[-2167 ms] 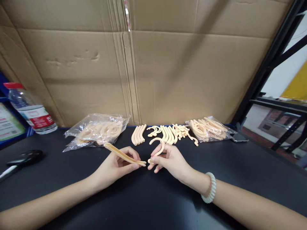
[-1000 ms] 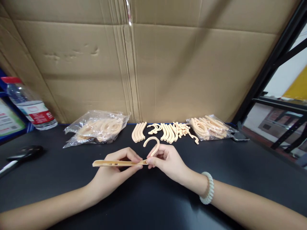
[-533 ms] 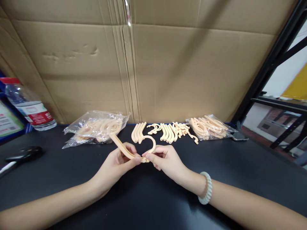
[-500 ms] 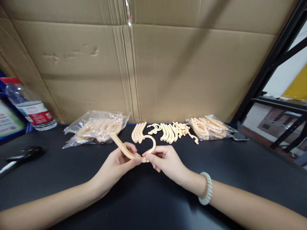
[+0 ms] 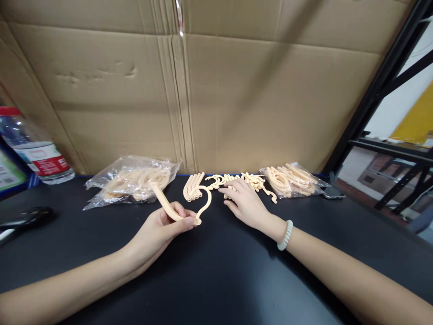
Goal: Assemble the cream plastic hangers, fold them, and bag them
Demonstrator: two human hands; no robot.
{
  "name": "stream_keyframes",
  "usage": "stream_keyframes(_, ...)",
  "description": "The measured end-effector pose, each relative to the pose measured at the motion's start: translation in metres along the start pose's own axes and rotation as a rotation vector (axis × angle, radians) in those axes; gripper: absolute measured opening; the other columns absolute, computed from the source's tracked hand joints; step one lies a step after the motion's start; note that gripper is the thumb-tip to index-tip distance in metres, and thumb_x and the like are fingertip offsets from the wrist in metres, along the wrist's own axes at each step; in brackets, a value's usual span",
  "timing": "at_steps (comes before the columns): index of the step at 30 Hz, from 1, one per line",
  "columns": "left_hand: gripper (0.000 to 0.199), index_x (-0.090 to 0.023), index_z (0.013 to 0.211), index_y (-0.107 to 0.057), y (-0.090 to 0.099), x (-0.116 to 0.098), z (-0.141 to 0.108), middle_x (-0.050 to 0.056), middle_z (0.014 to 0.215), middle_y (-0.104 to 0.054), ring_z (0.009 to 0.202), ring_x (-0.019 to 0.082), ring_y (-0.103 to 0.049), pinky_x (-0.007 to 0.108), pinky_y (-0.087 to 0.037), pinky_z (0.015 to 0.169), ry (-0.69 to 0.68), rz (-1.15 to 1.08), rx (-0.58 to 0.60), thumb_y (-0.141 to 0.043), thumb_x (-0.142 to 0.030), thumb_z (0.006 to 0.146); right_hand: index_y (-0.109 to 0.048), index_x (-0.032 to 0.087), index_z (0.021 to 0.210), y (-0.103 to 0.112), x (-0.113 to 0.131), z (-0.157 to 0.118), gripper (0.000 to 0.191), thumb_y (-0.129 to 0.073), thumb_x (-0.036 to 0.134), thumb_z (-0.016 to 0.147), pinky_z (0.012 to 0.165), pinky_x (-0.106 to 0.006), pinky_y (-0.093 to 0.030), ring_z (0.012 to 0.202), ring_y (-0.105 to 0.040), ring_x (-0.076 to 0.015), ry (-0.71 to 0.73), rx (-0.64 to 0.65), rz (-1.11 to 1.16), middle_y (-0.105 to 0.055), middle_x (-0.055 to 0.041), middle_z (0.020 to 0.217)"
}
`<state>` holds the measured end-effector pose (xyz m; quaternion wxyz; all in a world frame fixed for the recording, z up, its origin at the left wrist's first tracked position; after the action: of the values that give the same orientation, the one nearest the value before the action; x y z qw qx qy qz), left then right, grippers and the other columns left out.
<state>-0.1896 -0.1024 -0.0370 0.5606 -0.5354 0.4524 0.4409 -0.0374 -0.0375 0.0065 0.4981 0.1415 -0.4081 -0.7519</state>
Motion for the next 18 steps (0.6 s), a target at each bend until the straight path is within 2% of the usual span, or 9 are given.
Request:
stream_keyframes(3, 0.029, -0.016, 0.068, -0.055, 0.0, -0.001, 0.0, 0.003, 0.08, -0.074, 0.083, 0.015, -0.067, 0.028, -0.047, 0.085, -0.001, -0.02, -0.005, -0.083, -0.022, 0.068, -0.062, 0.02, 0.121, -0.015, -0.007, -0.001, 0.032, -0.054, 0.018, 0.091, 0.102, -0.055, -0.039, 0.124, -0.046, -0.031, 0.029, 0.096, -0.156, -0.057, -0.0138, 0.131)
stream_keyframes(6, 0.031, -0.017, 0.068, -0.054, 0.0, -0.001, 0.0, 0.003, 0.081, -0.075, 0.083, 0.015, -0.067, 0.029, -0.047, 0.086, 0.007, -0.032, -0.016, -0.085, -0.021, 0.066, -0.067, 0.019, 0.109, -0.021, -0.013, 0.0, 0.023, -0.052, 0.016, 0.092, 0.099, -0.055, -0.041, 0.121, -0.048, -0.0314, -0.007, 0.105, -0.125, -0.063, -0.0121, 0.123)
stream_keyframes(11, 0.031, -0.016, 0.069, -0.054, 0.0, 0.001, 0.0, 0.004, 0.083, -0.074, 0.083, 0.015, -0.067, 0.03, -0.047, 0.085, 0.016, -0.03, 0.009, -0.085, -0.021, 0.066, -0.07, 0.021, 0.087, -0.013, -0.014, 0.003, 0.018, -0.053, 0.013, 0.09, 0.088, -0.047, -0.048, 0.097, -0.059, -0.026, -0.02, 0.02, -0.002, -0.072, -0.0074, 0.1)
stream_keyframes(18, 0.029, -0.016, 0.07, -0.054, 0.0, 0.0, 0.0, 0.004, 0.085, -0.075, 0.082, 0.014, -0.066, 0.027, -0.047, 0.083, 0.016, -0.022, 0.026, -0.083, -0.021, 0.068, -0.064, 0.021, 0.098, 0.013, -0.013, -0.001, 0.026, -0.039, 0.014, 0.097, 0.067, -0.031, -0.053, 0.064, -0.064, -0.0152, -0.09, -0.163, 0.093, -0.069, -0.0015, 0.074)
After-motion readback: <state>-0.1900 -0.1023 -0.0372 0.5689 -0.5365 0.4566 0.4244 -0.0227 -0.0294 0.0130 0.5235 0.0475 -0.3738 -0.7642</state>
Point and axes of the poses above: each hand's wrist, its own z-axis towards the middle knuckle, its own y-axis out of the back of the hand, x = y × z, the point moved 10 cm from there along z, towards the middle knuckle
